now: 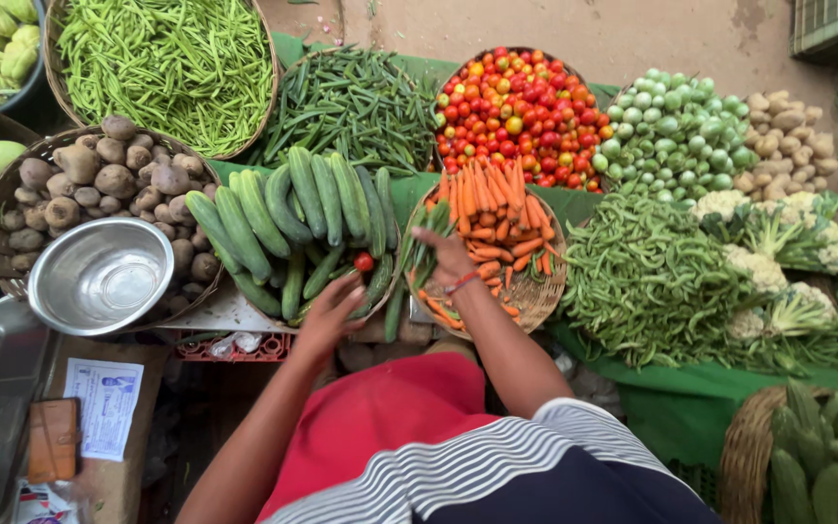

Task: The person sits at an outdoor vegetable stall and trims the stem ends off okra pods by hand, one pod at a time. They take okra from a basket, snap off the stem tips, and drop the trimmed pods into a blue plastic crate beside them.

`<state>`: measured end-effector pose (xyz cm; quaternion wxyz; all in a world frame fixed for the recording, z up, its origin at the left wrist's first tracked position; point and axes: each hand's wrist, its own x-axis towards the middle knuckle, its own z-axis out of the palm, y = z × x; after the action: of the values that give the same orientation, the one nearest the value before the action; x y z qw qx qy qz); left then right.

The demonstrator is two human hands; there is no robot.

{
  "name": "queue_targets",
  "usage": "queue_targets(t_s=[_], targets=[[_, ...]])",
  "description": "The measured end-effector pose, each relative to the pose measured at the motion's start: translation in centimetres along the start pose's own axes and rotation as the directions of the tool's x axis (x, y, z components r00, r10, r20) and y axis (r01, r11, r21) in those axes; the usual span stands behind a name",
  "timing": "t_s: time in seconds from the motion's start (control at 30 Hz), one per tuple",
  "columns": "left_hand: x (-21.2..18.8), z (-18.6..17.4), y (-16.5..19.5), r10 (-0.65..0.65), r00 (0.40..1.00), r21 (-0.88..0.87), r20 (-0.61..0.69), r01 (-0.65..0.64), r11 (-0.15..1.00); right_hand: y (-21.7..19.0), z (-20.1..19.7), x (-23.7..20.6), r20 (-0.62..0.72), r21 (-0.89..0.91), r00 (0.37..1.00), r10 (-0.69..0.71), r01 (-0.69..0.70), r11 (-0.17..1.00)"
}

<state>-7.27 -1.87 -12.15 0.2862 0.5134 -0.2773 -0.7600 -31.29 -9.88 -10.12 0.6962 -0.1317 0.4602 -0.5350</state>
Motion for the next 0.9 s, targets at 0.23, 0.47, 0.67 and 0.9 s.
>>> queue_targets(t_s=[0.23, 0.47, 0.67, 0.9], targets=[[-7.8, -9.0, -5.8, -0.087, 0.922, -0.106, -0.376, 0.051, 0.993, -3.5, 3.4, 9.1, -0.113, -0.033, 0.992, -0.057, 0.054, 0.998], [-10.3, -10.1, -8.8, -0.102, 0.860, -0.130, -0.500, 0.042, 0.991, -5.4, 7.9, 15.3, -0.297, 0.008, 0.955, 0.021, -0.020, 1.000], [-9.5, -9.8, -7.8, -0.112, 0.865, -0.049, -0.489, 0.101, 0.994, -4.6, 7.0, 14.4, -0.226, 0.015, 0.973, -0.038, 0.042, 0.999], [-7.2, -8.5, -6.0, -0.055, 0.921, -0.053, -0.386, 0.037, 0.998, -1.3, 1.9, 6.8, -0.232, -0.253, 0.973, -0.016, -0.044, 0.966]])
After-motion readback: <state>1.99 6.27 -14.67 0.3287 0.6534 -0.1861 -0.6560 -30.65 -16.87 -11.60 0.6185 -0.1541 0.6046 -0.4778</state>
